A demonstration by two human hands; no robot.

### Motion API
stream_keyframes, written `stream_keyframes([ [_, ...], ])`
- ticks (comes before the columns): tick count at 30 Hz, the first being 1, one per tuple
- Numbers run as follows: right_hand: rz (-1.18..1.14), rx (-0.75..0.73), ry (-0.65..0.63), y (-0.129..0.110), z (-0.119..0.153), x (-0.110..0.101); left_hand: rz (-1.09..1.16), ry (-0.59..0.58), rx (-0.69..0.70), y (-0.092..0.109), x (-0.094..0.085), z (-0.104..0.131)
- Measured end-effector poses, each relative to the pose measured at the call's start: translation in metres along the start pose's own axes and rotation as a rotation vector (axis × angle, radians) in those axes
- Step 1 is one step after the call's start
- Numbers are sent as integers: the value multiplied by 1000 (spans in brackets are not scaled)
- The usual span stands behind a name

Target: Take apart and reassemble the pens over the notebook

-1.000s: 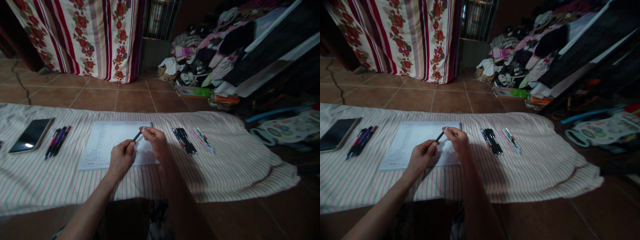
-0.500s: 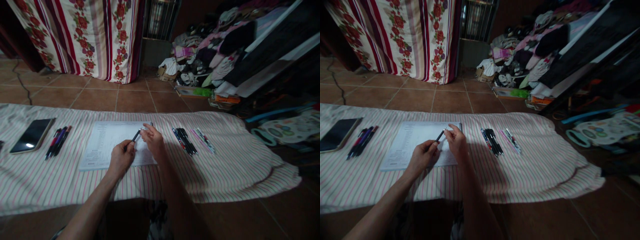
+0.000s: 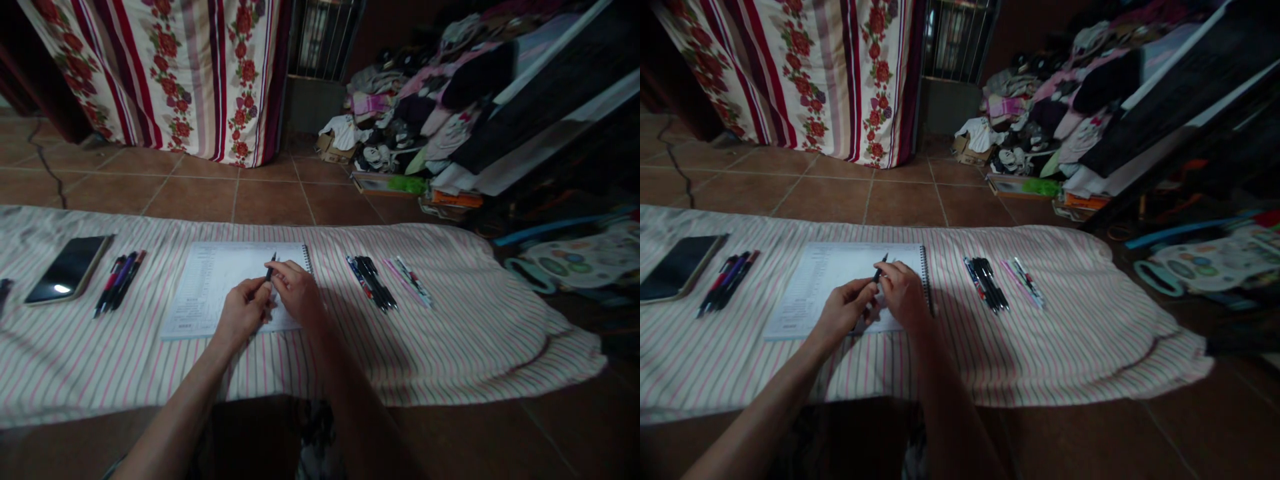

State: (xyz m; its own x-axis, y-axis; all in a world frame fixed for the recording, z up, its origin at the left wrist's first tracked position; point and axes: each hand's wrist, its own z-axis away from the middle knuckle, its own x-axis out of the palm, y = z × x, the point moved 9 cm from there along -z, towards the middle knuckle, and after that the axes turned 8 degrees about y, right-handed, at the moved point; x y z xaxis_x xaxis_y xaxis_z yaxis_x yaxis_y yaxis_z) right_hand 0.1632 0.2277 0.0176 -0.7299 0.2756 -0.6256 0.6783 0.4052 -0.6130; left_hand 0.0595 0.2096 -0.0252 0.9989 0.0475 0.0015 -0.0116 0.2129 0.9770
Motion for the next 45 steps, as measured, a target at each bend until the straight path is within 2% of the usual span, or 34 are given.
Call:
stream_keyframes([
  [6, -88, -21, 97, -4, -4, -10, 65, -42, 42, 15, 3, 6],
  [11, -98, 4, 180, 2, -5, -18, 200, -19, 43, 18, -1, 6],
  [14, -122, 117, 248, 17, -5, -24, 276, -2, 42, 16, -3, 5],
  [19, -351, 366, 354, 46, -4, -26, 330, -3, 67, 20, 0, 7],
  [24, -425, 404, 371, 48, -3, -22, 328, -24, 120, 25, 1, 9],
  [31, -220, 328, 290, 29, -5, -25, 303, -99, 205, 38, 7, 17],
  [34, -193, 385, 306, 34, -3, -33, 182, -71, 172, 33, 6, 15],
  [37, -266, 513, 245, 47, 2, -37, -143, -15, 206, 24, 0, 12],
  [40, -285, 564, 171, 55, 8, -45, -497, -50, 437, 31, 4, 17],
  [42, -285, 538, 113, 54, 12, -49, -668, -114, 586, 34, 14, 26],
  [45, -315, 484, 34, 52, 20, -53, -871, -199, 725, 33, 29, 37],
])
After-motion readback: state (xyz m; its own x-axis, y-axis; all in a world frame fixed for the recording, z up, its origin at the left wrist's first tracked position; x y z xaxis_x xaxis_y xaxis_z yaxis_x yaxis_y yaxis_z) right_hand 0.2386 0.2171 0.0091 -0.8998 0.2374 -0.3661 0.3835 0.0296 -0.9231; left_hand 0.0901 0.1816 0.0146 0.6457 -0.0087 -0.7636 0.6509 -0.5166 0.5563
